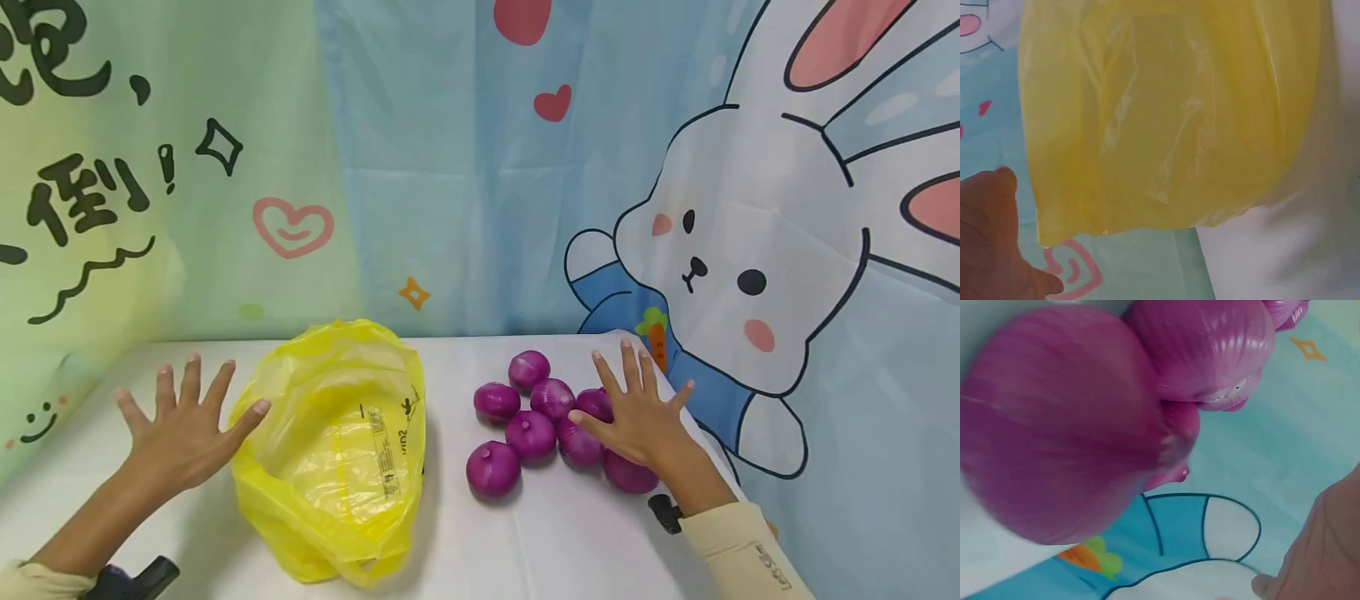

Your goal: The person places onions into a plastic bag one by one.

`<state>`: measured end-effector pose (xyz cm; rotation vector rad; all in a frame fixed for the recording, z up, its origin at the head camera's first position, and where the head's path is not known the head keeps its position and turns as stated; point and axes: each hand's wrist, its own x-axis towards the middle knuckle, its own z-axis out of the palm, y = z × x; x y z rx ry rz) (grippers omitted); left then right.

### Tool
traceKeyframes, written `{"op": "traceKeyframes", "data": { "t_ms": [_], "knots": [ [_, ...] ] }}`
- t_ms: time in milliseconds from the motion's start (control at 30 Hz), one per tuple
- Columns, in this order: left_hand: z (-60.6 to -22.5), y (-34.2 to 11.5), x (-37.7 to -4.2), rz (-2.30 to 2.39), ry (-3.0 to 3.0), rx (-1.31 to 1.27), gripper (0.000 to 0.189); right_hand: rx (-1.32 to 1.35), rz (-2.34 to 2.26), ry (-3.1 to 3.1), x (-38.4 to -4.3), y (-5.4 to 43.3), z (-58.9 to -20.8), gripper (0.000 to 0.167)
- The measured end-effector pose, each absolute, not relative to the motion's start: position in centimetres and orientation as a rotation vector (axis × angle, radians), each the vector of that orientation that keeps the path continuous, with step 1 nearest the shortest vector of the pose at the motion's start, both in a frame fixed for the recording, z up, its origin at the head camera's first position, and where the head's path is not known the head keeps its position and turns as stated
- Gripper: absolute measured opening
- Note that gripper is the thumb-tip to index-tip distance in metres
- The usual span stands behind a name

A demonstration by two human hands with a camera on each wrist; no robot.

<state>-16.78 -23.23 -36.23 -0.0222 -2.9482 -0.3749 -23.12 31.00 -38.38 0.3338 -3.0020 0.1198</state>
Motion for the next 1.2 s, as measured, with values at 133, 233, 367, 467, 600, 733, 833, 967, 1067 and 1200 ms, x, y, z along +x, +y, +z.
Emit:
{"op": "traceKeyframes", "data": {
  "t_ms": [133,233,367,467,600,733,833,967,1067,1200],
  "knots": [
    [-36.0,-23.1,-16.4,-0.488,-2.92,-0.057,0.091,0.334,0.289,-2.994,-22.2,32.2,-39.1,0.095],
    [-36.1,-22.9,-16.2,-0.596,-2.875,-0.111,0.086,0.325,0.395,-2.977,-21.5,33.4,-39.7,0.092],
    [-36.6,-22.7,-16.1,-0.789,-2.77,-0.188,0.076,0.319,0.566,-2.964,-20.7,34.9,-40.2,0.088],
    [-36.8,-22.8,-15.8,-0.959,-2.715,-0.194,0.072,0.305,0.702,-2.963,-20.3,35.7,-40.7,0.086],
    [-36.9,-22.8,-15.5,-1.107,-2.686,-0.125,0.072,0.288,0.82,-2.971,-19.7,36.5,-41.0,0.082],
    [-37.5,-22.8,-15.2,-1.239,-2.613,-0.1,0.066,0.284,0.892,-2.98,-18.8,37.0,-41.5,0.077],
    [-38.0,-22.8,-15.3,-1.32,-2.538,-0.107,0.058,0.252,0.964,-2.999,-18.4,37.1,-42.2,0.084],
    [-38.7,-22.6,-15.4,-1.408,-2.518,-0.054,0.058,0.176,1.061,-3.037,-18.0,37.2,-43.2,0.095],
    [-38.9,-22.4,-15.6,-1.461,-2.554,-0.005,0.065,0.143,1.107,-3.042,-17.8,37.4,-43.8,0.097],
    [-39.1,-22.0,-16.0,-1.498,-2.574,0.047,0.067,0.152,1.162,-3.02,-17.7,37.6,-44.3,0.092]
  ]
}}
